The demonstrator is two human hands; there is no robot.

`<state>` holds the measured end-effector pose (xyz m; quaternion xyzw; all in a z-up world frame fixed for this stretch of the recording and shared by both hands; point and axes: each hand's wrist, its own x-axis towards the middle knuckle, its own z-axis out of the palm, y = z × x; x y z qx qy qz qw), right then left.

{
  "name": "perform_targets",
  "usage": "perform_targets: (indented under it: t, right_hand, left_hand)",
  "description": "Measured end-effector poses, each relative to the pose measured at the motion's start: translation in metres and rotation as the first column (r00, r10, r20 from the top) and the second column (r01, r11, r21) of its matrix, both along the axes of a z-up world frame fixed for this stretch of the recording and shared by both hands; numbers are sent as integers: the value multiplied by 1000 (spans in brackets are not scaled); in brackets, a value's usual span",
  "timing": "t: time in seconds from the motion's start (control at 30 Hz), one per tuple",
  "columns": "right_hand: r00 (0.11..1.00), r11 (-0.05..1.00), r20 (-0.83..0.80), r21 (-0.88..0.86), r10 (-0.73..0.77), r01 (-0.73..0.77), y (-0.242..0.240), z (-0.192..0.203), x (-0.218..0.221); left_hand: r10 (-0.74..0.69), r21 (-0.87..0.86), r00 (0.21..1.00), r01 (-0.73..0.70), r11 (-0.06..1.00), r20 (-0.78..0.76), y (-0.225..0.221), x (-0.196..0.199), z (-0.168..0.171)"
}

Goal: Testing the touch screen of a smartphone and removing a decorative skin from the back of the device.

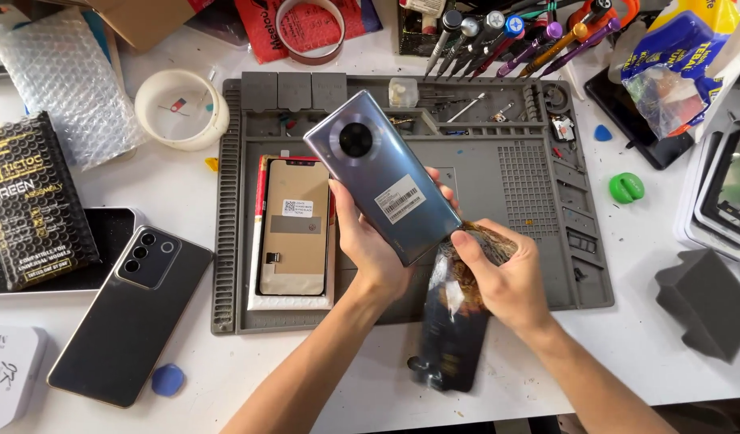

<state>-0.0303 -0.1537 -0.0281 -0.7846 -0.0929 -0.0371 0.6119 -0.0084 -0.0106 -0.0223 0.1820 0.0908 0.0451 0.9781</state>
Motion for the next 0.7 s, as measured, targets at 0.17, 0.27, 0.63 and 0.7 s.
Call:
perform_targets:
  t: [0.17,0.27,0.63,0.7]
  right_hand:
    - [1000,1000,-3,-25,12,-12,-12,-1,6]
    - [999,999,-37,-24,24,-25,-15,0,7]
    - [990,991,43,26,-133,132,9,-10,-10]
    - [983,986,84,-2,-165,166,14,-11,-14]
  left_hand:
    - [-164,48,982,169,984,-93,1,1,1]
    - [-197,30,976,200,979,-90,-6,2,-2]
    - [50,-104,982,-70,992,-185,-17,0,5]
    - [53,-71,983,-66,995,-175,-17,-2,12]
